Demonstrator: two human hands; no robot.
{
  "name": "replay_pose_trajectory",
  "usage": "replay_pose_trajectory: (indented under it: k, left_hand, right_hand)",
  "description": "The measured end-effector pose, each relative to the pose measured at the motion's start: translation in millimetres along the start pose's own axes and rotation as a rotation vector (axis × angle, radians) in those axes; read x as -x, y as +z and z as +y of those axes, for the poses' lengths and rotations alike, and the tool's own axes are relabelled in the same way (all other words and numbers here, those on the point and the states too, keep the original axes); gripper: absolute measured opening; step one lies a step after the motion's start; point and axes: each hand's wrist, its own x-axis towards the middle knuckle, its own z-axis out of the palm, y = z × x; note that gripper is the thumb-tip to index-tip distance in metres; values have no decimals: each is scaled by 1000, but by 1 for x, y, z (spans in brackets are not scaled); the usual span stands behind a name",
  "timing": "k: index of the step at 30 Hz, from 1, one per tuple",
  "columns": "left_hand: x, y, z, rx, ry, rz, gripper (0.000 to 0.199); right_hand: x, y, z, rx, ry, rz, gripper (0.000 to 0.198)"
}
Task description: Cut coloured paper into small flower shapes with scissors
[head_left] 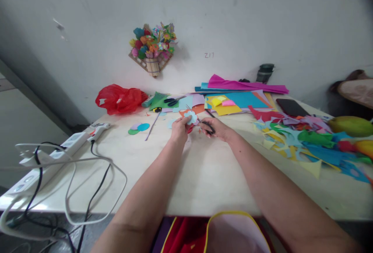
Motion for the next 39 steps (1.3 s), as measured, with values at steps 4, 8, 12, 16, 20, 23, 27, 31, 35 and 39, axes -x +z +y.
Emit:
replay_pose_trajectory:
  k: [4,8,12,16,20,23,27,31,35,39]
  left_hand:
    - [-1,-1,-1,10,-7,-3,20]
    - [-1,-1,-1,9,-18,10,19]
    - [-1,0,1,12,-19,20,21]
    - [1,0,5,9,-8,19,22]
    - [0,-1,9,-12,-27,-3,19]
    - [-1,-3,12,-31,-50,-21,18]
    - [-2,-6,14,-47,-65,-30,15]
    - [-3,-9,16,-60,-71,-69,16]
    - [-5,-12,18,-74,-79,-108,15]
    - [-6,-13,17,-86,-77,-123,17]
  right_hand:
    - [-4,0,6,9,-37,6,31]
    - [-9,-1,13,24,-62,-8,34]
    - [-11,-1,15,25,-75,-13,33]
    - [-11,-1,14,28,-87,-22,33]
    - [-11,-2,14,50,-79,-19,35]
    - [-11,-2,13,52,-75,-18,35]
    - [-9,-1,10,60,-67,-14,34]
    - [-7,-1,5,88,-36,1,32]
    - [-8,-1,7,101,-27,9,31]
    - [-9,-3,10,81,-32,7,27]
